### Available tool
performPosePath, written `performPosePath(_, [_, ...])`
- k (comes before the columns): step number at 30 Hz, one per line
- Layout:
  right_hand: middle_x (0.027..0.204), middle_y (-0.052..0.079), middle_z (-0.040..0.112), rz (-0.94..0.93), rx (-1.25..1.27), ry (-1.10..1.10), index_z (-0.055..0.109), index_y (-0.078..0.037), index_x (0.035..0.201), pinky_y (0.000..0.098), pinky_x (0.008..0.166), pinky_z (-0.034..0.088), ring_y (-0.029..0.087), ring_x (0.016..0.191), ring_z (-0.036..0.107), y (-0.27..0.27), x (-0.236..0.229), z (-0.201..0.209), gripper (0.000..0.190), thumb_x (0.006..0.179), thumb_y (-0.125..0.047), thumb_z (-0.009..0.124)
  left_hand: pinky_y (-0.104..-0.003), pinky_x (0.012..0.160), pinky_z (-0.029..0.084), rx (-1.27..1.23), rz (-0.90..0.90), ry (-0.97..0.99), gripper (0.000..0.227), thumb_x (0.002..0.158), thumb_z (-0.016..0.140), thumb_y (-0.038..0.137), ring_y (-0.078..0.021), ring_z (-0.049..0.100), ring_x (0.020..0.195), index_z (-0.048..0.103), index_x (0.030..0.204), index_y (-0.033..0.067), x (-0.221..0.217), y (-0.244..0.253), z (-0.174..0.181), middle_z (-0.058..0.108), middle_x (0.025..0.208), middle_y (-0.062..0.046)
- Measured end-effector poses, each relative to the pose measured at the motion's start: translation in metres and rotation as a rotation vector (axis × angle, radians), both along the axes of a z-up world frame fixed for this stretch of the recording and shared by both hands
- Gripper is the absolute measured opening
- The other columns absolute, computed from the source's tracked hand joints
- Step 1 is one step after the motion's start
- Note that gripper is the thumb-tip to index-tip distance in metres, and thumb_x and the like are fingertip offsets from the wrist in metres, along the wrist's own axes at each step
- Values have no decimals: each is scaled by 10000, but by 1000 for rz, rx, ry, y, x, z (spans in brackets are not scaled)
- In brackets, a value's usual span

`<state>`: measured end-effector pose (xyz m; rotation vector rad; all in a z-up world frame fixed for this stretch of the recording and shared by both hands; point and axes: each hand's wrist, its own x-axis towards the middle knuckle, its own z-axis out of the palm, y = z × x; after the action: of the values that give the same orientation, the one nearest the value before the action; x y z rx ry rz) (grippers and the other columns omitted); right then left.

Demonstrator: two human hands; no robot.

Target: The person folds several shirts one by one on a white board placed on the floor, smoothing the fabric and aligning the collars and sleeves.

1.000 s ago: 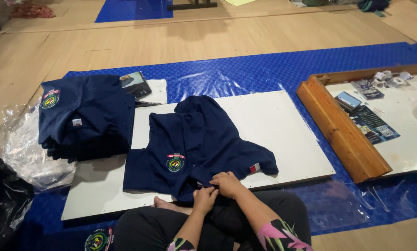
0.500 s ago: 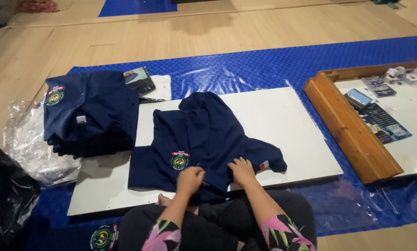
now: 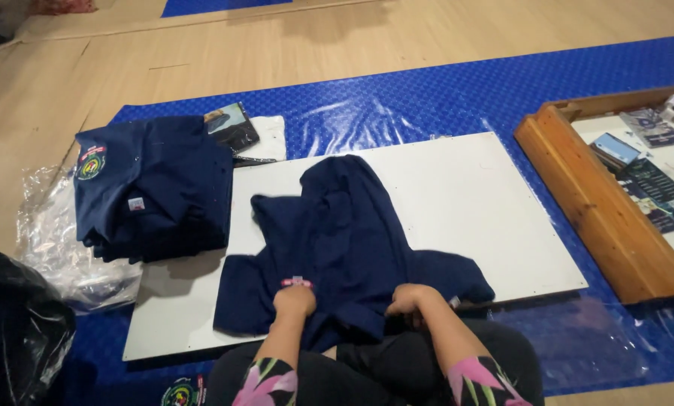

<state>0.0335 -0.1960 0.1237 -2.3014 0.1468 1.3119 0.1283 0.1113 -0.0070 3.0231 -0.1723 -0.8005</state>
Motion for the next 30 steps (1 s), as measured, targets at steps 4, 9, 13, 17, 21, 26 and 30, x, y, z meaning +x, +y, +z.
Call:
performPosePath(4, [1070, 261, 756, -87, -92, -575, 806, -81, 993, 547, 935, 560, 465, 1105, 687, -15, 29, 11, 430, 886, -455, 623, -520, 932, 576, -215, 215, -30, 401, 913, 542, 308, -350, 723, 1142, 788, 1126, 74, 5, 33, 67, 777, 1117, -158])
performPosePath(9, [1281, 113, 663, -539, -192, -974, 751, -216, 1171, 464, 1045, 520, 360, 1245, 624, -57, 71, -59, 226, 984, -212, 625, -495, 1062, 488, -769, 517, -889, 299, 919, 651, 81, -410, 606, 1261, 711, 1203, 8, 49, 77, 42, 669, 1249, -229])
performPosePath(13, [1305, 109, 678, -589, -145, -898, 695, -203, 1315, 446, 1050, 524, 306, 1240, 646, -65, 79, -70, 341, 983, -245, 627, -503, 1162, 405, -807, 681, -606, 459, 1002, 547, 158, -403, 512, 1386, 576, 1442, 31, 64, 90, 37, 585, 1444, -242])
performPosePath(17, [1368, 224, 661, -698, -1, -703, 598, -102, 1430, 508, 1113, 465, 388, 1321, 587, -61, 88, -65, 612, 925, -421, 728, -526, 1144, 417, -528, 686, -216, 664, 1001, 510, 490, -369, 519, 1402, 465, 1542, 108, 61, 77, 57, 561, 1497, -204])
performPosePath(21, [1168, 321, 701, -1245, 670, -253, 657, -31, 1339, 616, 936, 525, 475, 1081, 680, -63, 86, -50, 590, 858, -317, 842, -538, 1099, 453, -533, 632, -83, 870, 872, 610, 740, -403, 572, 1341, 646, 1375, 32, 90, 89, -11, 664, 1367, -234])
performPosePath(26, [1114, 189, 738, -1710, 1082, -659, 763, -138, 1121, 470, 938, 566, 346, 1048, 724, -130, 85, -49, 279, 853, -204, 807, -527, 1060, 431, -979, 910, -564, 551, 992, 662, 489, -464, 572, 1225, 698, 1195, -22, 67, 111, 44, 658, 1181, -292])
performPosePath(30, [1261, 164, 694, -2030, 817, -872, 702, -144, 1264, 512, 1037, 515, 336, 1222, 656, -116, 57, 8, 534, 828, -397, 879, -543, 865, 485, -957, 692, -1031, 325, 1009, 723, 320, -475, 634, 977, 745, 967, -1, 39, 101, 92, 687, 900, -270])
